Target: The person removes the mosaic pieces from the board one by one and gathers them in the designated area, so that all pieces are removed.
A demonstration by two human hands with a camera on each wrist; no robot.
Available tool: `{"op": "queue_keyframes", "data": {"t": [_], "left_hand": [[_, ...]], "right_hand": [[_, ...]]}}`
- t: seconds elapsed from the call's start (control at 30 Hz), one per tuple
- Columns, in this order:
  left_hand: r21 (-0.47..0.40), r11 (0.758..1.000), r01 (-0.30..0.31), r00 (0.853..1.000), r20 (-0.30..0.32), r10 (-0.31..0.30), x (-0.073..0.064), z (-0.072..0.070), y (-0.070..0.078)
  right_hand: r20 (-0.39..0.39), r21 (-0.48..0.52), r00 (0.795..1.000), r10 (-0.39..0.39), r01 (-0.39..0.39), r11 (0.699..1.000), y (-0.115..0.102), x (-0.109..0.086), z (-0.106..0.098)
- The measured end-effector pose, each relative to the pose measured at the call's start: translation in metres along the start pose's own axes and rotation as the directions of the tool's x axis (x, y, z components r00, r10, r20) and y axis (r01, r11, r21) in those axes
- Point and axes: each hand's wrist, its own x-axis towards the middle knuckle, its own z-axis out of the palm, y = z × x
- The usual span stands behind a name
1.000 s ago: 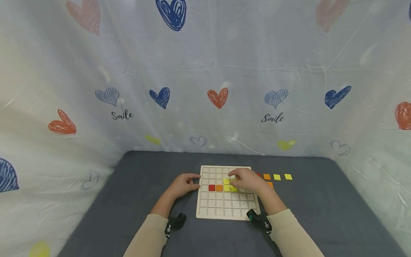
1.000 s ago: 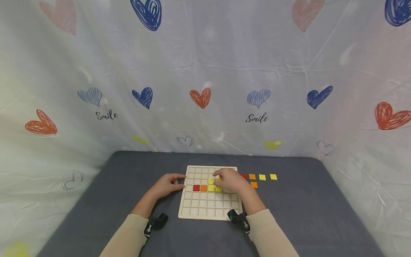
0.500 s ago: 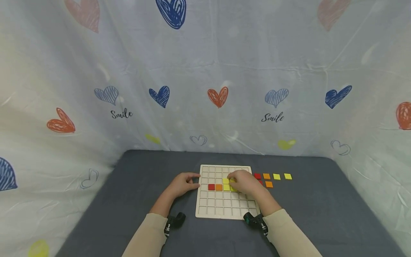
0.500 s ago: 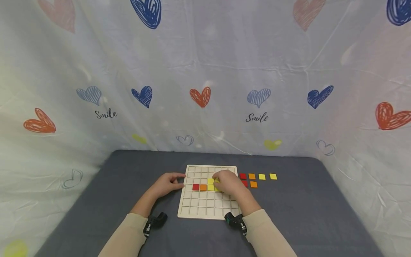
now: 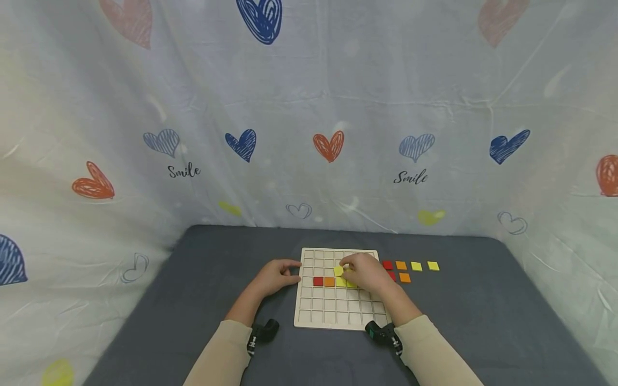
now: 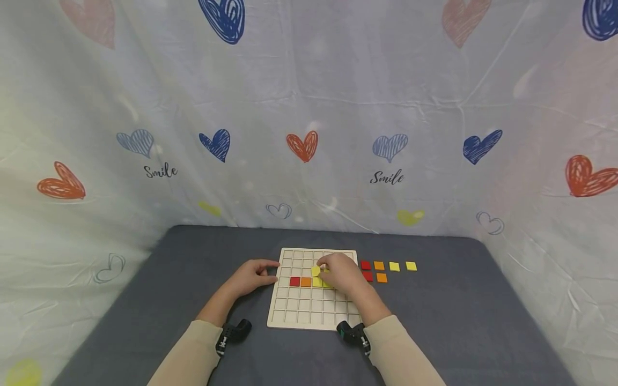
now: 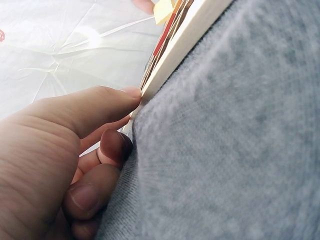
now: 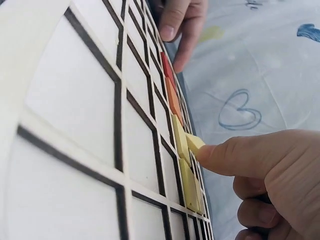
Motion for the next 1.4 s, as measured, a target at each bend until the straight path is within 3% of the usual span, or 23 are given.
{"op": "queue_keyframes", "data": {"t": [0.2, 0.37, 0.7, 1.17, 1.4], "left_hand": [[0.005, 1.0, -0.006, 1.0, 0.004, 0.006, 0.0, 0.0, -0.001], [0.007, 1.0, -0.013, 1.0, 0.003, 0.013, 0.0, 0.0, -0.001], [0.013, 1.0, -0.011, 1.0, 0.004, 0.011, 0.0, 0.001, 0.0], [0.025, 1.0, 0.003, 1.0, -0.005, -0.003, 0.002, 0.002, -0.003], [0.02, 1.0, 0.006, 1.0, -0.007, -0.006, 0.001, 0.002, -0.001]], "right_hand": [[-0.032, -0.075, 0.999, 0.015, -0.018, 0.997, -0.002, 0.0, 0.0], [-0.018, 0.063, 0.999, 0.041, -0.04, 0.997, 0.0, -0.002, -0.009], [-0.036, 0.287, 0.999, -0.005, 0.016, 0.958, 0.012, -0.01, -0.043], [-0.065, 0.414, 0.994, 0.084, -0.05, 0.909, 0.049, -0.03, -0.091], [-0.061, 0.383, 0.992, 0.115, -0.083, 0.92, 0.074, -0.041, -0.108]]}}
